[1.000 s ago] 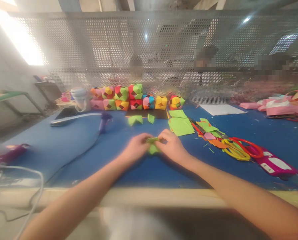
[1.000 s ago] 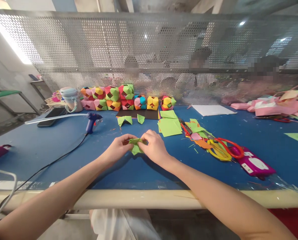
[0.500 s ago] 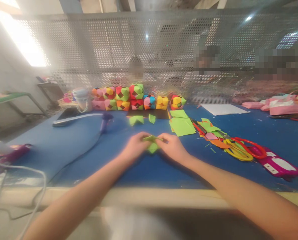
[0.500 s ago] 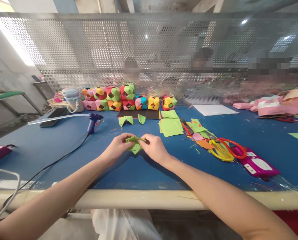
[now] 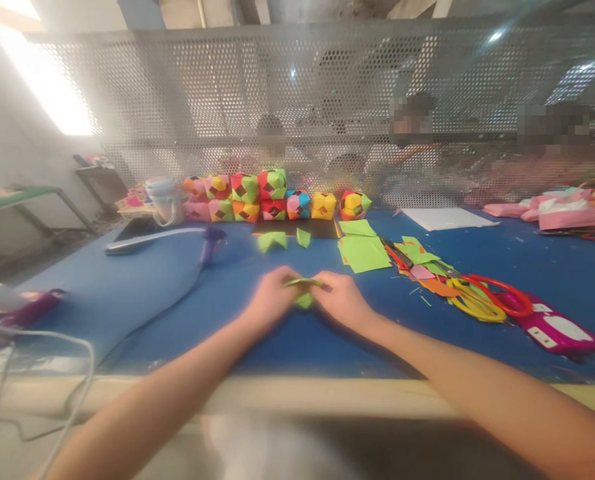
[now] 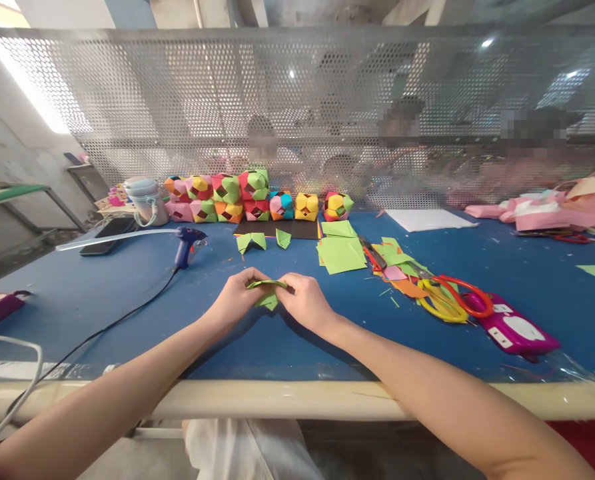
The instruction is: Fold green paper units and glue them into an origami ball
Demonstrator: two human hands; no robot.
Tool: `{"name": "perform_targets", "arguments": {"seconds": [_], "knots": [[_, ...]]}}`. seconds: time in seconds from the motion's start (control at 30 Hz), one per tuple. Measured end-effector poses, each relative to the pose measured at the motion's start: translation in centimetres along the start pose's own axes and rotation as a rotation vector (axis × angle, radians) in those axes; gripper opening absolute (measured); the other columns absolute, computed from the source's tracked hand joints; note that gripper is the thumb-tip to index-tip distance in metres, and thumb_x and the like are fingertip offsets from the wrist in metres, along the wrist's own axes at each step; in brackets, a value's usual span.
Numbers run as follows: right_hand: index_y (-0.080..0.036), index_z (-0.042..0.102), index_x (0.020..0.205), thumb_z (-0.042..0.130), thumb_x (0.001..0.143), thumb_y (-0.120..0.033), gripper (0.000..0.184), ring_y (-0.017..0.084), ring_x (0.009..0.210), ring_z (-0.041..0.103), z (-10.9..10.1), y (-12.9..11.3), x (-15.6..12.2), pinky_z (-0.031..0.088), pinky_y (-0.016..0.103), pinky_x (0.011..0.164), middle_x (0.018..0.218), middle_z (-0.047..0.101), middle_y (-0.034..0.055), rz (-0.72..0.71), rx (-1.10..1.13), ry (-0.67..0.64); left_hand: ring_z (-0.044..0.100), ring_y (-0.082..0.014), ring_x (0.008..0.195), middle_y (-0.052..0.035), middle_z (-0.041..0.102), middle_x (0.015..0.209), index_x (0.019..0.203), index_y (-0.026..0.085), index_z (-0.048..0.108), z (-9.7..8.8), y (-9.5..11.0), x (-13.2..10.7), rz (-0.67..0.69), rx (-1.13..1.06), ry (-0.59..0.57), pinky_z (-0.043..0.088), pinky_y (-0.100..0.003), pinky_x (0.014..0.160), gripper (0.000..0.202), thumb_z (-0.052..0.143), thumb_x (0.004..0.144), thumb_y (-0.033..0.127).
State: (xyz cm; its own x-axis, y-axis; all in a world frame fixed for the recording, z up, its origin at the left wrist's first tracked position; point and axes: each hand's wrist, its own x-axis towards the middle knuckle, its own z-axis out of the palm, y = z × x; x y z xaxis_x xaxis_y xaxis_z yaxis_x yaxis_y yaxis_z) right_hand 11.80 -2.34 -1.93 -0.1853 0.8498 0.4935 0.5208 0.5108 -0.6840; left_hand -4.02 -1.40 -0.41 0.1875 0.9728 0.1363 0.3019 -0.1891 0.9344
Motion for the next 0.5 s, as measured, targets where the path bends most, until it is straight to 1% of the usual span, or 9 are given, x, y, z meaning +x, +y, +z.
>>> {"name": "perform_targets", "arguments": {"seconds": [0.07,0.2,0.23,0.37,0.5], "knots": [[-0.018,0.064,0.066,0.051,0.076,-0.019,0.017,0.014,0.059,0.053,-0.09,-0.07,0.0,0.04,0.024,0.057,0.062,0.063,0.0015,-0.001,-0.004,0.011,0.055,-0.0122,0.06,-0.0027,0.062,0.066,0.072,0.013,0.061,0.14,0.17,-0.17,0.018,0.023,-0.016,0.043,-0.02,0.052,0.012,0.061,0.067,0.024],[-0.018,0.066,0.068,0.051,0.075,-0.017,0.016,0.015,0.063,0.056,-0.46,-0.25,0.05,0.041,0.025,0.061,0.067,0.066,0.0029,-0.017,-0.011,0.022,0.06,-0.0149,0.063,-0.0045,0.067,0.073,0.09,0.014,0.064,0.29,0.42,-0.42,0.028,0.011,-0.027,0.048,-0.024,0.057,0.023,0.057,0.069,0.022],[-0.019,0.066,0.067,0.052,0.075,-0.018,0.016,0.015,0.063,0.056,-0.53,-0.27,0.05,0.04,0.025,0.061,0.067,0.066,0.0028,-0.021,-0.021,0.026,0.06,-0.0152,0.064,-0.0048,0.067,0.075,0.091,0.014,0.064,0.28,0.47,-0.45,0.026,0.022,-0.036,0.048,-0.025,0.058,0.025,0.056,0.069,0.021],[-0.019,0.061,0.061,0.054,0.076,-0.022,0.017,0.013,0.055,0.049,-0.48,-0.29,0.0,0.036,0.024,0.057,0.057,0.058,-0.0002,0.008,-0.058,0.014,0.06,-0.0147,0.063,-0.0039,0.067,0.071,0.083,0.015,0.067,0.14,0.42,-0.41,0.02,0.079,-0.078,0.049,-0.024,0.059,0.025,0.046,0.068,0.014],[-0.018,0.062,0.071,0.052,0.078,-0.026,0.015,0.012,0.057,0.048,-0.18,-0.3,-0.03,0.035,0.023,0.057,0.061,0.058,-0.0007,0.017,-0.011,-0.014,0.059,-0.0136,0.06,-0.003,0.066,0.068,0.08,0.014,0.068,0.07,0.16,-0.24,0.037,0.114,-0.033,0.048,-0.023,0.057,0.027,0.045,0.065,0.012]]}}
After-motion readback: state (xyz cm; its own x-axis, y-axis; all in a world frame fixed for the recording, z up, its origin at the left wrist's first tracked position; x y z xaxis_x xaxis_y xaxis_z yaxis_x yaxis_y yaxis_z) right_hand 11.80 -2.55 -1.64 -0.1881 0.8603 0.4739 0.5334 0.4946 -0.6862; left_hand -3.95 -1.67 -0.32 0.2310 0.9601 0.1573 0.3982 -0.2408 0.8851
